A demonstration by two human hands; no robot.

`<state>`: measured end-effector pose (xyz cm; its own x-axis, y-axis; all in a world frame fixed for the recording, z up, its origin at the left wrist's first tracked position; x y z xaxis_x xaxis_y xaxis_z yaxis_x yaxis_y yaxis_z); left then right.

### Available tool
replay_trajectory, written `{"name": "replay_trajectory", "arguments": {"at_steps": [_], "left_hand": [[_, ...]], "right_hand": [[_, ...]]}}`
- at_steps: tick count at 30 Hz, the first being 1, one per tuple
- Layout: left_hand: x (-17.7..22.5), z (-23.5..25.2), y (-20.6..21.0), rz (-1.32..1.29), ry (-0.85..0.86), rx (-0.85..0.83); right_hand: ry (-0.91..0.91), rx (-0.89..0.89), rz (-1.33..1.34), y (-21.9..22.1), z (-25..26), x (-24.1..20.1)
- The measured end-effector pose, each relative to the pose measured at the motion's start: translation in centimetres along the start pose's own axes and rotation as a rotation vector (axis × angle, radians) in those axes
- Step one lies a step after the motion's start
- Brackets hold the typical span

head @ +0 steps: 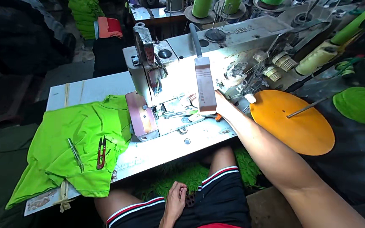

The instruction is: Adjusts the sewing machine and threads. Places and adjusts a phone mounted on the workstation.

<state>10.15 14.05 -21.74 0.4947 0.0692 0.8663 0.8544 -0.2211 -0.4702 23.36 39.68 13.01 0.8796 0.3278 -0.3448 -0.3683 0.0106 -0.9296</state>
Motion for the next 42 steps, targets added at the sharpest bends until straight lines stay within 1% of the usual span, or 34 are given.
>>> {"name": "replay_trajectory", "arguments": {"at_steps": [3, 5, 7, 9, 12, 14, 19, 21, 22, 23, 25, 26, 27, 29, 30, 31, 32, 33, 34, 37, 42], "left_hand": [[-1.4, 0.6, 0.5, 0.015, -0.077, -0.047], [-1.8, 0.9, 0.8, 0.017, -0.108, -0.067], [-2.0, 1.0, 1.1, 0.009, -0.124, -0.079], [-2.1, 1.0, 1.2, 0.002, -0.135, -0.086], [-2.2, 1.0, 1.3, -0.003, -0.153, -0.096], [-2.2, 1.1, 1.3, -0.003, -0.169, -0.113], [-2.6, 0.9, 1.5, 0.017, -0.204, -0.157], [-2.8, 1.1, 1.8, 0.022, -0.21, -0.177], [-2.8, 1.2, 1.9, 0.02, -0.21, -0.186], [-2.9, 1.2, 2.0, 0.016, -0.209, -0.192], [-3.0, 1.1, 2.1, 0.009, -0.213, -0.206], [-3.0, 1.2, 2.1, 0.008, -0.217, -0.213], [-3.0, 1.2, 2.1, 0.007, -0.219, -0.214], [-3.1, 1.2, 2.1, 0.008, -0.222, -0.214], [-3.2, 1.2, 2.2, 0.005, -0.229, -0.221], [-3.2, 1.2, 2.2, 0.002, -0.237, -0.227], [-3.2, 1.2, 2.3, 0.0, -0.242, -0.23], [-3.3, 1.3, 2.3, 0.003, -0.244, -0.23], [-3.4, 1.3, 2.3, 0.002, -0.248, -0.232], [-3.5, 1.2, 2.4, 0.002, -0.263, -0.251], [-3.6, 1.4, 2.4, 0.002, -0.268, -0.26]], "right_hand": [[0.059, 0.009, 0.046, 0.2, -0.1, 0.7], [0.014, 0.016, 0.002, 0.3, -0.1, -0.1], [0.0, -0.058, -0.053, 0.9, 0.0, -0.6], [-0.026, -0.079, -0.099, 1.0, -0.1, -0.9], [-0.078, -0.018, -0.093, 0.4, -0.7, -1.2], [-0.012, -0.104, -0.096, 0.8, -0.8, -0.8], [0.194, -0.125, -0.016, 1.0, -0.7, 2.1], [0.139, -0.042, -0.015, 3.1, 1.5, 4.6], [0.142, -0.062, -0.013, 4.5, 2.8, 5.9], [0.15, -0.119, -0.033, 5.6, 3.6, 6.6], [0.198, -0.209, -0.039, 6.8, 4.0, 7.4], [0.234, -0.193, 0.004, 6.6, 3.8, 7.6], [0.257, -0.13, 0.061, 5.9, 3.0, 7.4], [0.282, 0.016, 0.143, 2.9, 0.3, 5.3], [0.311, -0.018, 0.154, 1.2, -0.9, 3.5], [0.292, -0.037, 0.109, 0.3, -1.4, 2.4], [0.159, 0.066, 0.052, 0.3, -0.9, 2.4], [0.014, 0.182, -0.016, 1.2, 0.3, 3.3], [-0.042, 0.173, -0.045, 2.3, 1.6, 4.4], [0.021, 0.03, -0.066, 4.4, 3.6, 5.9], [0.029, -0.007, -0.081, 5.1, 4.1, 6.0]]}}
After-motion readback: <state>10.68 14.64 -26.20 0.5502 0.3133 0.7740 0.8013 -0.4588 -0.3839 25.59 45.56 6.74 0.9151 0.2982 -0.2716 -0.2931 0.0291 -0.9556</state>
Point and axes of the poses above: each hand's wrist, its own z-axis towards the middle knuckle, its own y-axis out of the palm, x = y × z, the point moved 10 cm from there along z, towards the middle knuckle, and after that the axes turned 4 degrees about -z, right-handed, at the moved point
